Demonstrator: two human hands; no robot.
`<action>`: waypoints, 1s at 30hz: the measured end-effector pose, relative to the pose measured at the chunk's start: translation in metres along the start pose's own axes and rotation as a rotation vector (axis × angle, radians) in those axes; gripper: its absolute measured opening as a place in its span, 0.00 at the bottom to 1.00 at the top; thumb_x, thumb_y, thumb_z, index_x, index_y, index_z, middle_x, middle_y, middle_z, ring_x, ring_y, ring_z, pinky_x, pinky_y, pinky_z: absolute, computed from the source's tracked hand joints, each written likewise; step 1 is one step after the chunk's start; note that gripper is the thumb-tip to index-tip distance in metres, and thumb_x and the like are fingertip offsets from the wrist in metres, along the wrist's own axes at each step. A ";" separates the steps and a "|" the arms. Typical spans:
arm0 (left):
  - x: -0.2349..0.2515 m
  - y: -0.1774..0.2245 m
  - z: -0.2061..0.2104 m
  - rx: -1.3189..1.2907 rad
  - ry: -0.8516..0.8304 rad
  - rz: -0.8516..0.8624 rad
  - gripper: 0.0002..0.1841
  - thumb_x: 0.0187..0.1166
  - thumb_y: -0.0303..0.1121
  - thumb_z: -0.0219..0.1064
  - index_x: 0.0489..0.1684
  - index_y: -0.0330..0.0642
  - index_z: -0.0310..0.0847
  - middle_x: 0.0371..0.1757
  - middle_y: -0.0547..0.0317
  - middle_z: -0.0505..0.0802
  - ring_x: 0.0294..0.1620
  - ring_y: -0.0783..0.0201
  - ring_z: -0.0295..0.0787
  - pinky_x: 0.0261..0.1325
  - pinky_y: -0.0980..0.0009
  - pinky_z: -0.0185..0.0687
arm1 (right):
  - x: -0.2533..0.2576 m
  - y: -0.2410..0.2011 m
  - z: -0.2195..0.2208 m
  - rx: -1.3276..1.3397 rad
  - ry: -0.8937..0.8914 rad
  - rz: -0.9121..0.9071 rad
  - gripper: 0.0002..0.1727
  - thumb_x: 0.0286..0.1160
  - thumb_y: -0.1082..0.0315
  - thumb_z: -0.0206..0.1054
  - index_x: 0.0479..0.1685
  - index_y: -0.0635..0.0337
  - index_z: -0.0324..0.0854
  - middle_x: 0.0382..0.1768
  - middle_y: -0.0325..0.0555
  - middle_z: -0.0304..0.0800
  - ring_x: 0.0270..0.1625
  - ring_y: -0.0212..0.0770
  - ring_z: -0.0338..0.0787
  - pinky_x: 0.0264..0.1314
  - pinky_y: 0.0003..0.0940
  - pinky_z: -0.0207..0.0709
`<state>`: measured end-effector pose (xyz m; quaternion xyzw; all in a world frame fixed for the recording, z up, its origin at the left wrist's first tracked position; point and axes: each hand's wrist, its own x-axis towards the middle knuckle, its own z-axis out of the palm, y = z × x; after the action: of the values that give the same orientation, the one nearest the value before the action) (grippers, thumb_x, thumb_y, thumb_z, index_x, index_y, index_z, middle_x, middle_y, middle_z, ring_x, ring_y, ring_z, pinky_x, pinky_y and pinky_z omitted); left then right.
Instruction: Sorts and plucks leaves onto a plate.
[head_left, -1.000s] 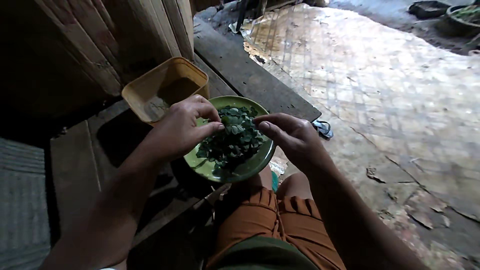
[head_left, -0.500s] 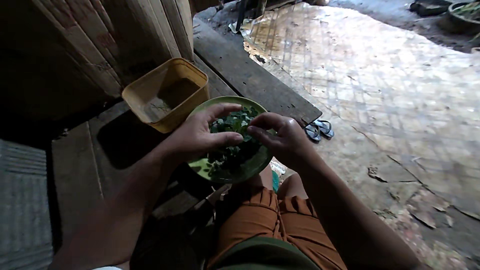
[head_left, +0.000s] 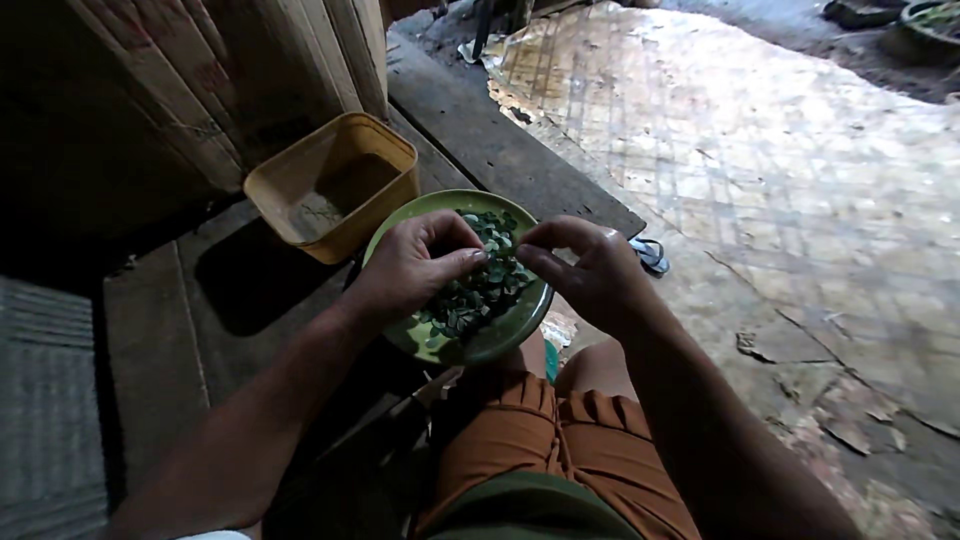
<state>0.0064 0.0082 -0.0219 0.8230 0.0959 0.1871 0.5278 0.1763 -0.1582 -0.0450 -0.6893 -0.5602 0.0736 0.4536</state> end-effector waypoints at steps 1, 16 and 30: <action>0.000 0.001 -0.002 -0.003 0.003 -0.003 0.02 0.78 0.25 0.70 0.42 0.40 0.85 0.33 0.65 0.92 0.32 0.75 0.89 0.38 0.79 0.87 | -0.001 0.002 -0.002 -0.002 0.004 0.012 0.07 0.80 0.65 0.68 0.45 0.57 0.89 0.38 0.36 0.91 0.42 0.26 0.89 0.50 0.27 0.83; -0.003 -0.004 0.009 0.321 0.055 0.196 0.08 0.78 0.32 0.73 0.50 0.43 0.90 0.47 0.65 0.94 0.51 0.79 0.90 0.59 0.79 0.86 | 0.004 -0.001 0.002 0.043 -0.030 -0.033 0.06 0.78 0.66 0.69 0.44 0.57 0.88 0.38 0.36 0.91 0.43 0.26 0.89 0.50 0.26 0.84; 0.001 0.000 -0.013 0.563 0.218 0.288 0.07 0.81 0.31 0.69 0.43 0.38 0.91 0.42 0.58 0.94 0.44 0.74 0.90 0.54 0.76 0.84 | 0.014 -0.002 0.011 -0.008 0.013 -0.076 0.09 0.83 0.60 0.66 0.44 0.56 0.88 0.38 0.36 0.91 0.42 0.26 0.88 0.51 0.28 0.83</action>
<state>0.0023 0.0199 -0.0166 0.9167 0.0822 0.3130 0.2343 0.1732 -0.1399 -0.0445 -0.6698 -0.5833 0.0496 0.4568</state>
